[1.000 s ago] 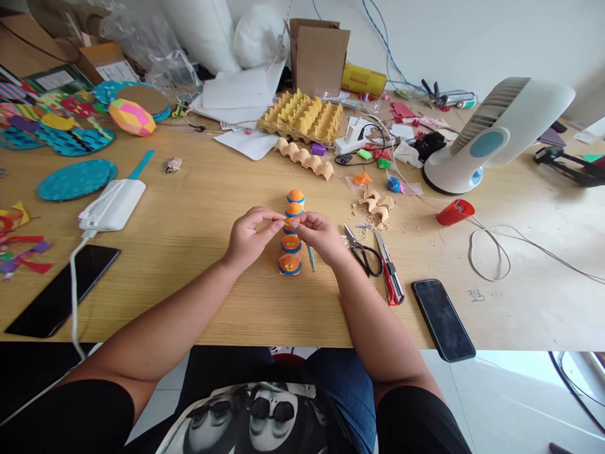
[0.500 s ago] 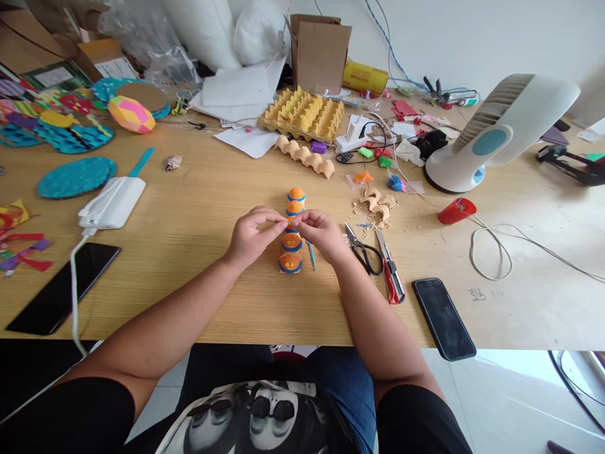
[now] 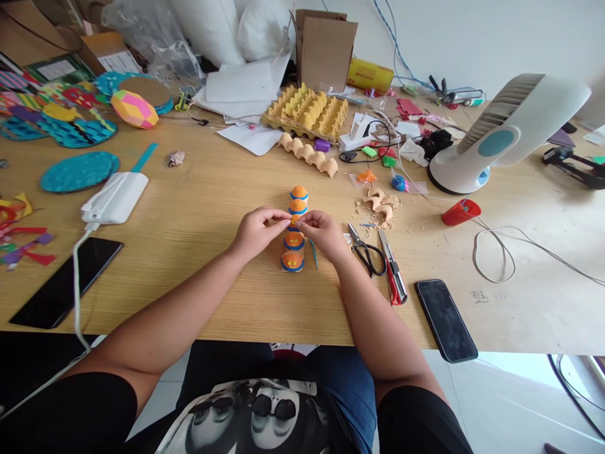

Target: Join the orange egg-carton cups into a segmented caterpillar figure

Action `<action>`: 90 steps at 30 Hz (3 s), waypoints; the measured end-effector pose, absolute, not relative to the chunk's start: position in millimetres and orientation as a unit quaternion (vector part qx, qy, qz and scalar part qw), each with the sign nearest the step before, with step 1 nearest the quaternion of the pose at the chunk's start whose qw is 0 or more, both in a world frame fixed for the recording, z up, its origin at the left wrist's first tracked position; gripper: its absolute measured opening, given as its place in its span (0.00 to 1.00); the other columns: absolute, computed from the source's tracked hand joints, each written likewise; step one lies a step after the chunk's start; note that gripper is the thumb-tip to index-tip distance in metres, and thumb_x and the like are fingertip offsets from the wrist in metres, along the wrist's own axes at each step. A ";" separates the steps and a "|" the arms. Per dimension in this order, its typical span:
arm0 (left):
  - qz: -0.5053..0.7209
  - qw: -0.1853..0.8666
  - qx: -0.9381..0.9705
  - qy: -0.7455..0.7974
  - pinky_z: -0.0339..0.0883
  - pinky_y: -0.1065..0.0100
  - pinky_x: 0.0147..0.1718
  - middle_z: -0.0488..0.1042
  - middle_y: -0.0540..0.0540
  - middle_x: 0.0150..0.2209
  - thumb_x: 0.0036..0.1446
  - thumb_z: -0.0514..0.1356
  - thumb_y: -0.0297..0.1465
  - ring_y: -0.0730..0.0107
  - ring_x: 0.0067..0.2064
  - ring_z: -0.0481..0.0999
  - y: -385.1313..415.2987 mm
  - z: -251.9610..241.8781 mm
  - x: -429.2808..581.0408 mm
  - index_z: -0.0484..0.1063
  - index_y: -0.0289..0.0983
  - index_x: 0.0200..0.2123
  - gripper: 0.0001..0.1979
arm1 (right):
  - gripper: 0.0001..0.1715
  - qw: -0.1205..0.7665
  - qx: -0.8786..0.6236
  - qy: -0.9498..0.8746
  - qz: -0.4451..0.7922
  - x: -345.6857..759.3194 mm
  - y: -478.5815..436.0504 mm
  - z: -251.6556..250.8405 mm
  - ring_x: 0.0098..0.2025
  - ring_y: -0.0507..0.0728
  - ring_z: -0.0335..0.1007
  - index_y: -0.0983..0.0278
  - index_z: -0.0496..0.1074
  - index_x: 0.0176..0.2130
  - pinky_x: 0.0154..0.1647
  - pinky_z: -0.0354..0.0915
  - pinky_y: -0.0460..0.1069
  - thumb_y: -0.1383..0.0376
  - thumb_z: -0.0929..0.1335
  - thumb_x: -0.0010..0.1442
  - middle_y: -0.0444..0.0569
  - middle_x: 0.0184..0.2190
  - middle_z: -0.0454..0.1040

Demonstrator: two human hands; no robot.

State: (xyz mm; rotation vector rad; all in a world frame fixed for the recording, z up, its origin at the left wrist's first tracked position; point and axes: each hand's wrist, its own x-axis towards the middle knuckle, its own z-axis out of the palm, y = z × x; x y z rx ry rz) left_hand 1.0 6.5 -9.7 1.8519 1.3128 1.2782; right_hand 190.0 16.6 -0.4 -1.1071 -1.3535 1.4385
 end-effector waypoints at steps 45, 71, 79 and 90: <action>0.411 0.359 0.657 0.521 0.71 0.66 0.38 0.82 0.46 0.35 0.56 0.66 0.36 0.67 0.36 0.77 9.7 -17.1 -1.3 0.81 0.38 0.35 0.08 | 0.23 0.419 -0.448 -0.534 0.582 188.6 17.4 -6.8 0.29 0.51 0.68 0.63 0.74 0.33 0.30 0.63 0.47 0.50 0.78 0.47 0.44 0.29 0.76; 0.442 0.358 0.650 0.503 0.73 0.65 0.40 0.82 0.46 0.36 0.56 0.65 0.33 0.67 0.37 0.79 11.4 -18.7 -1.7 0.78 0.38 0.36 0.06 | 0.17 0.376 -0.540 -0.618 0.431 188.8 17.5 -11.6 0.24 0.51 0.60 0.63 0.77 0.32 0.25 0.53 0.48 0.52 0.74 0.53 0.43 0.22 0.72; 0.454 0.391 0.641 0.480 0.75 0.65 0.43 0.82 0.46 0.39 0.54 0.65 0.30 0.67 0.40 0.80 14.0 -27.3 -0.4 0.77 0.38 0.38 0.07 | 0.20 0.387 -0.539 -0.608 0.436 183.1 16.4 -11.8 0.22 0.50 0.56 0.62 0.75 0.30 0.23 0.51 0.48 0.48 0.75 0.52 0.42 0.20 0.68; 0.461 0.412 0.629 0.472 0.75 0.66 0.42 0.81 0.46 0.37 0.53 0.65 0.29 0.68 0.39 0.80 14.5 -29.1 1.9 0.76 0.38 0.38 0.07 | 0.21 0.386 -0.538 -0.615 0.428 180.0 15.2 -13.6 0.24 0.51 0.57 0.62 0.73 0.29 0.24 0.54 0.48 0.47 0.75 0.51 0.42 0.21 0.68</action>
